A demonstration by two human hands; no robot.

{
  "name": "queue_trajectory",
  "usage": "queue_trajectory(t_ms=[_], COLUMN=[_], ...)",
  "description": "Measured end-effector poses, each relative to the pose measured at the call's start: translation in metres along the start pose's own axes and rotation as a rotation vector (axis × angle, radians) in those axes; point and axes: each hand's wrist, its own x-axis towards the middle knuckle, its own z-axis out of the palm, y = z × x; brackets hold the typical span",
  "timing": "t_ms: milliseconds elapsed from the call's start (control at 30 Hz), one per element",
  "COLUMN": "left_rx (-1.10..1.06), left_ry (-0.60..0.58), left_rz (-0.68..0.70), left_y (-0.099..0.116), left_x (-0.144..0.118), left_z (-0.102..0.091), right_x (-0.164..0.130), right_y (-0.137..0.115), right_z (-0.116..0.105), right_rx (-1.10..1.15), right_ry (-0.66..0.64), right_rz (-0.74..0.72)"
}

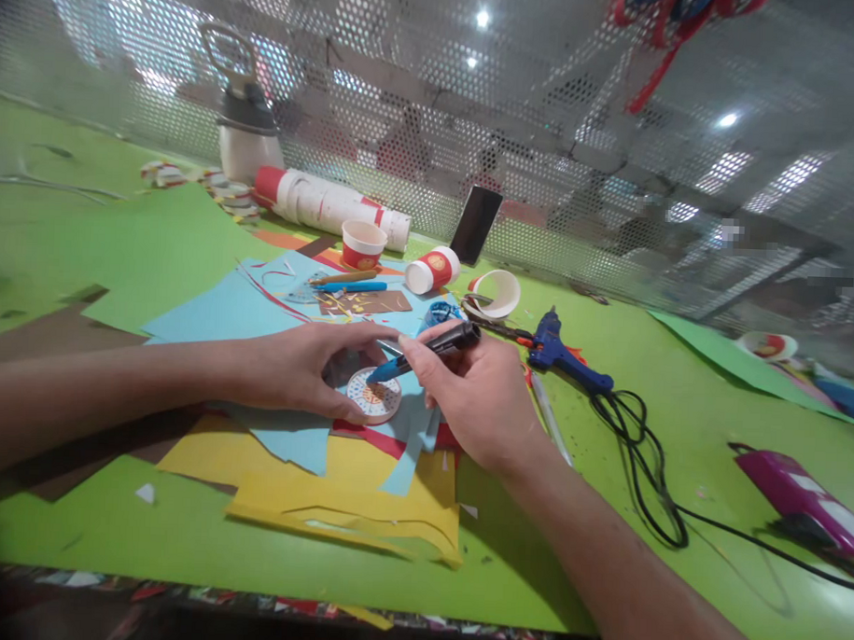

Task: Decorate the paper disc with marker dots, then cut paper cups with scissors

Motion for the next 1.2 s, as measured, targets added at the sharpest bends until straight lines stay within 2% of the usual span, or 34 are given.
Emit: queue_trajectory(t_ms=[567,800,1033,1200], left_rx=[0.004,0.003,-0.005,-0.010], left_ry=[-0.006,-0.004,-0.005,-0.012], left_rz=[0.000,-0.006,-0.024,-0.032], left_y=[0.0020,0.0020,0.0005,0.0022], left_x=[0.0005,0.0002,0.0001,0.0002], left_z=[0.0000,0.0001,-0.0001,-0.0006], right_x=[0.0006,0.0014,0.0012,0.0020], right_y=[-0.0038,-0.0003,-0.0057,-0.0009], right_z=[0.0034,0.0052,-0.0027,-0.0027], right_rx=[-0.066,-0.008,0.038,0.017], right_ry=[0.025,0.039,0.210,0.119], right_rz=[0.002,0.034,-0.051,-0.034])
